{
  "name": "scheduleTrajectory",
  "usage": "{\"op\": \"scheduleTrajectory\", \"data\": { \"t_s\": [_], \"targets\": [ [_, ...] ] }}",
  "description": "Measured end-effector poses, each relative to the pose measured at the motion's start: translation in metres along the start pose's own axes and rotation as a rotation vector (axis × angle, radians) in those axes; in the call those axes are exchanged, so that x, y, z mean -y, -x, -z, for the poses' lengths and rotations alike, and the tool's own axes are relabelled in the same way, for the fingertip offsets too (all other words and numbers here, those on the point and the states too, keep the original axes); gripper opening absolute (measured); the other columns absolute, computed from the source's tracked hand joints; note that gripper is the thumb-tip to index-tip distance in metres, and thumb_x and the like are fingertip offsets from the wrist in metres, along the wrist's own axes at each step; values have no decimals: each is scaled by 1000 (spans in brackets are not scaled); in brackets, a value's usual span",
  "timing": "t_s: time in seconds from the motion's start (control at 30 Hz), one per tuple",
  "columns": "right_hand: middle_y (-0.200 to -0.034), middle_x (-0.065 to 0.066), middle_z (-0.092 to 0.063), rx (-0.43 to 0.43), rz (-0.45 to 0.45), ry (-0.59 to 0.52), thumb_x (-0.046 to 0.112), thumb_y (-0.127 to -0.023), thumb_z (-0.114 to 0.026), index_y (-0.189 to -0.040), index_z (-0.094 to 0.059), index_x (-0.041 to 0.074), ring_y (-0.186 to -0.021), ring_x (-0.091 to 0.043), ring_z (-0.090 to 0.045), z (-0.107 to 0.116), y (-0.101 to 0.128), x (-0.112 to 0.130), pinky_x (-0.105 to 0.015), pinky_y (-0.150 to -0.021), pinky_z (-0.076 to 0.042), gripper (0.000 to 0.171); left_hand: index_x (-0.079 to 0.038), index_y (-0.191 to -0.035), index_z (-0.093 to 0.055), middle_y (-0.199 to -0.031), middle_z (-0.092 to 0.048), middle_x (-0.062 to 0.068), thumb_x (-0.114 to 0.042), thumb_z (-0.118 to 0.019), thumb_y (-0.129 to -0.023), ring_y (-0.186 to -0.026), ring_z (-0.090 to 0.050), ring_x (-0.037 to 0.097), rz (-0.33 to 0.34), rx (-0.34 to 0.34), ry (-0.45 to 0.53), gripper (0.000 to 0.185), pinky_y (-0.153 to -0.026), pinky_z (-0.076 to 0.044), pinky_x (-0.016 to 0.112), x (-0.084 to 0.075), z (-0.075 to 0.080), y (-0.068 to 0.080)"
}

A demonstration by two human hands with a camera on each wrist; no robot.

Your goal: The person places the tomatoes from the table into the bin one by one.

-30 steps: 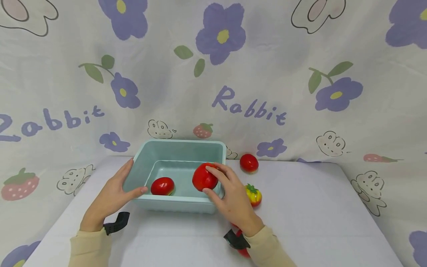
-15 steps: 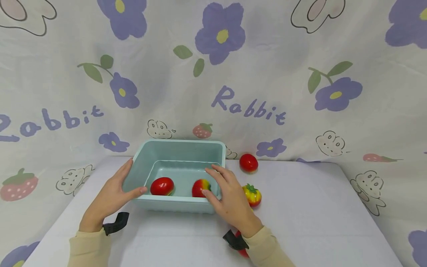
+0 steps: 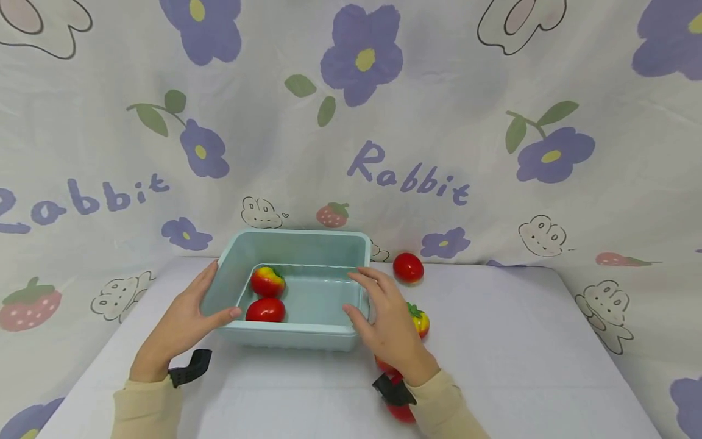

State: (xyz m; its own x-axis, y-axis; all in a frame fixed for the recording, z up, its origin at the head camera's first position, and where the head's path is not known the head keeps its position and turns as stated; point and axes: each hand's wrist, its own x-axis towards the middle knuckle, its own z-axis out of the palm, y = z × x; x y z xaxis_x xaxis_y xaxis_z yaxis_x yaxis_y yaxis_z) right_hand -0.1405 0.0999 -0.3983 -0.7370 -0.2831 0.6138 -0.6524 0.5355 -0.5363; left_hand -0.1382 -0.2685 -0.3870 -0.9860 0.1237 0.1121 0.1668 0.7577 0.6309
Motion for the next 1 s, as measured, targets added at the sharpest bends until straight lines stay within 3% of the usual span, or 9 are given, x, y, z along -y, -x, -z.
{"op": "scheduleTrajectory", "data": {
  "t_s": [0.1,0.23,0.27,0.33,0.53,0.77,0.87,1.0],
  "targets": [
    [-141,-7,-54,-12,-10,-23,14,-85,-81,-137,-59,11,-126,-25,-54,6,-1,-3,-41,-87,-59,57,-2,-161,-8,-166,-11,20,-51,-74,-86,-149,-18,47,6,4,-5,111,-109,-25,74,0,0,0],
    [-140,-5,-55,-38,-38,-42,11,-86,-80,-138,-59,10,-121,-23,-58,14,-2,-11,-36,-85,-59,56,-2,-161,-7,-166,-10,20,-52,-74,-86,-149,-16,47,10,6,-8,111,-110,-24,73,0,1,1],
    [-139,-4,-55,-46,-50,-45,11,-86,-80,-138,-58,10,-121,-23,-58,17,-3,-13,-36,-86,-59,56,-2,-161,-7,-166,-10,20,-52,-74,-86,-149,-16,47,11,5,-10,112,-109,-24,73,0,1,1],
    [-138,-4,-57,-65,-67,-30,11,-87,-79,-137,-59,10,-122,-22,-58,21,-3,-17,-43,-98,-53,54,-3,-161,-7,-166,-10,20,-52,-74,-86,-149,-16,47,13,6,-12,112,-109,-24,73,-1,1,1],
    [-139,-6,-59,-98,-109,-7,9,-86,-79,-137,-59,8,-125,-23,-57,35,-2,-28,-45,-97,-52,54,-3,-161,-7,-167,-11,19,-53,-73,-86,-150,-16,46,13,5,-13,111,-109,-24,73,-2,1,1],
    [-136,-10,-60,-99,-156,-42,8,-87,-77,-136,-57,2,-124,-26,-57,44,-1,-43,-29,-95,-52,53,-3,-161,-7,-167,-10,18,-53,-73,-86,-150,-15,44,8,1,-15,111,-110,-24,73,-3,1,1],
    [-136,-12,-60,-84,-187,-43,8,-89,-76,-136,-57,1,-125,-27,-57,47,0,-51,-34,-95,-53,52,-4,-161,-6,-167,-10,18,-53,-73,-86,-150,-15,44,8,2,-19,112,-109,-25,73,-3,1,1],
    [-138,-14,-58,-45,-236,-52,13,-92,-74,-138,-56,3,-125,-32,-56,51,1,-60,-51,-93,-54,51,-4,-161,-7,-167,-10,18,-53,-73,-86,-150,-15,45,8,-1,-25,111,-109,-25,74,-2,0,0]
  ]
}}
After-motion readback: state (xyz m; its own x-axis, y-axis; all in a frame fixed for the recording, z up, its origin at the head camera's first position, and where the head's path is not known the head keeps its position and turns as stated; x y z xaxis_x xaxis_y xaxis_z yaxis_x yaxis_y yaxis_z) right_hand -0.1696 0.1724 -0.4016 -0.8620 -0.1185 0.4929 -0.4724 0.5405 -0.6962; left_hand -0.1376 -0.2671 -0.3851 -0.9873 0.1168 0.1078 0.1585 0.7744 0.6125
